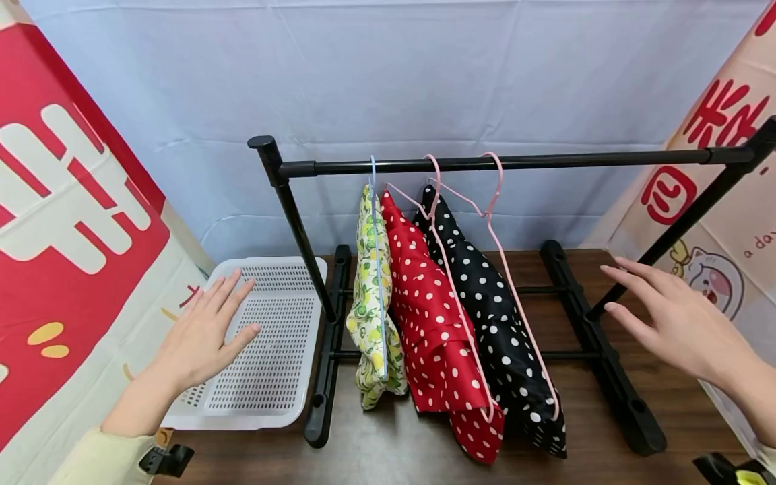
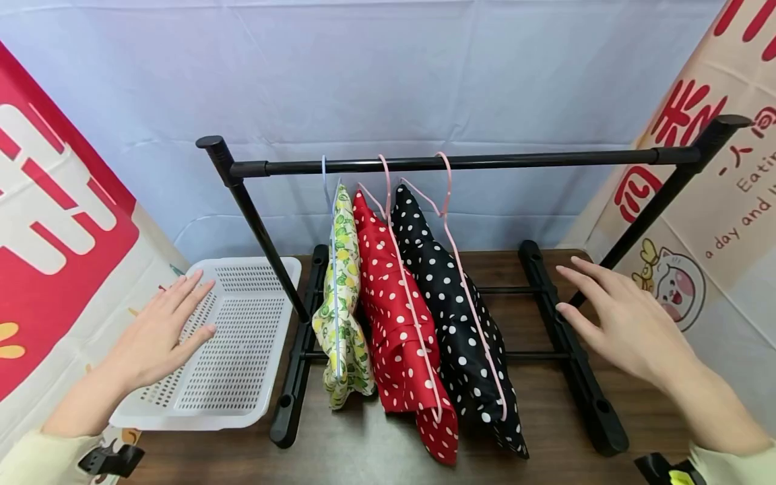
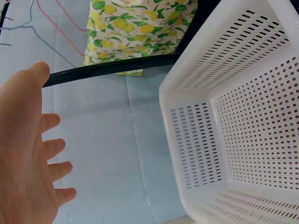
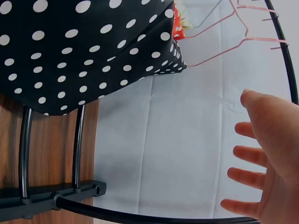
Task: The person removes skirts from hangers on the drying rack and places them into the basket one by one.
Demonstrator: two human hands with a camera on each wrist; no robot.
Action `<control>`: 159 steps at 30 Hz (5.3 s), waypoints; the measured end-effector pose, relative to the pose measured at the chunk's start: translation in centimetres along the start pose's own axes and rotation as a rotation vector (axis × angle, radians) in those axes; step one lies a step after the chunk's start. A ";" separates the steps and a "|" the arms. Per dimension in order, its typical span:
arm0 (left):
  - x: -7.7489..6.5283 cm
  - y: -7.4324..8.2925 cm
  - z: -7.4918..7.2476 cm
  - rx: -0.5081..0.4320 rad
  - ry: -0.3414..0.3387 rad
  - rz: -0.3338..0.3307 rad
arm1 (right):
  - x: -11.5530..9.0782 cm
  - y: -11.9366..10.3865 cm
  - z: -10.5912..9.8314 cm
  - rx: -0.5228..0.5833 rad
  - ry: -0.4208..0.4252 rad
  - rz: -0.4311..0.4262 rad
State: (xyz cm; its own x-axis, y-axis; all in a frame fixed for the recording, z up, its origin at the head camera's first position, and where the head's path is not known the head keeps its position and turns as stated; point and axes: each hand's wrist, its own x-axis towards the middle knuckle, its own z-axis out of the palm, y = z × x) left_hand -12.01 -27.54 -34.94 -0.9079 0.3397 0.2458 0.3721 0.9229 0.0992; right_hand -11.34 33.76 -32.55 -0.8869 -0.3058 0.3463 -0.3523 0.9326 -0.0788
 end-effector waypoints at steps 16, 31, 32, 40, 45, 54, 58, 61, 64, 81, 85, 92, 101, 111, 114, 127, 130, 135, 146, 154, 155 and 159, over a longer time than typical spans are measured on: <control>0.9 0.3 -0.1 -0.057 0.139 -0.015 | 1.7 -2.0 -0.4 0.028 0.035 0.008; 2.4 1.2 0.6 -0.106 0.242 0.011 | 4.8 -4.4 -1.0 0.086 0.208 -0.132; 2.4 1.2 0.6 -0.112 0.249 0.012 | 5.1 -4.6 -1.1 0.088 0.216 -0.141; 3.3 1.6 0.9 -0.144 0.286 0.041 | 6.9 -6.0 -1.9 0.105 0.249 -0.194; 3.9 2.1 1.1 -0.172 0.336 0.073 | 8.0 -7.0 -2.4 0.136 0.261 -0.218; 4.7 3.1 1.1 -0.202 0.345 0.072 | 9.3 -8.4 -3.3 0.174 0.279 -0.267; 5.0 3.5 1.3 -0.227 0.371 0.093 | 9.9 -8.9 -3.7 0.195 0.292 -0.279; 5.3 3.8 1.5 -0.242 0.387 0.114 | 10.3 -9.4 -3.9 0.203 0.289 -0.280; 5.5 4.2 1.8 -0.256 0.383 0.114 | 10.7 -10.0 -4.0 0.209 0.280 -0.281; 6.3 5.6 2.9 -0.297 0.363 0.125 | 12.6 -13.1 -3.8 0.292 0.226 -0.281; 6.5 5.8 3.5 -0.309 0.351 0.132 | 13.0 -13.7 -3.6 0.309 0.214 -0.293; 6.6 6.5 4.2 -0.326 0.339 0.121 | 13.9 -14.9 -3.8 0.355 0.169 -0.258; 6.7 6.9 5.0 -0.363 0.296 0.087 | 14.9 -17.0 -3.2 0.398 0.071 -0.188; 6.3 6.7 6.4 -0.412 0.289 0.053 | 15.8 -19.1 -2.2 0.383 0.007 -0.143; 6.3 6.5 6.9 -0.428 0.292 0.051 | 16.2 -19.6 -1.9 0.386 -0.006 -0.132; 5.7 6.5 8.4 -0.515 0.280 0.003 | 17.3 -22.1 -0.9 0.382 -0.085 -0.092; 5.5 6.5 8.7 -0.531 0.278 -0.014 | 17.6 -22.6 -0.6 0.388 -0.090 -0.064; 5.2 6.4 9.3 -0.550 0.284 -0.037 | 18.3 -23.3 0.2 0.378 -0.096 -0.021; 5.0 6.2 10.7 -0.579 0.324 -0.041 | 19.3 -23.9 1.7 0.358 -0.135 0.050; 5.0 6.6 11.3 -0.602 0.296 -0.044 | 20.1 -24.4 2.4 0.370 -0.150 0.094; 5.0 6.7 11.3 -0.606 0.294 -0.043 | 20.2 -24.5 2.4 0.370 -0.149 0.097; 5.1 6.9 11.8 -0.606 0.301 -0.035 | 20.4 -24.7 2.6 0.353 -0.146 0.116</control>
State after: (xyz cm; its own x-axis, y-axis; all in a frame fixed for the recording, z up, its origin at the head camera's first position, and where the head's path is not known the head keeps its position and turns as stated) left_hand -16.37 -17.28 -44.39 -0.8607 0.1655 0.4815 0.4657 0.6379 0.6134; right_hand -21.53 4.01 -25.92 -0.9510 -0.2502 0.1816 -0.3059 0.8471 -0.4346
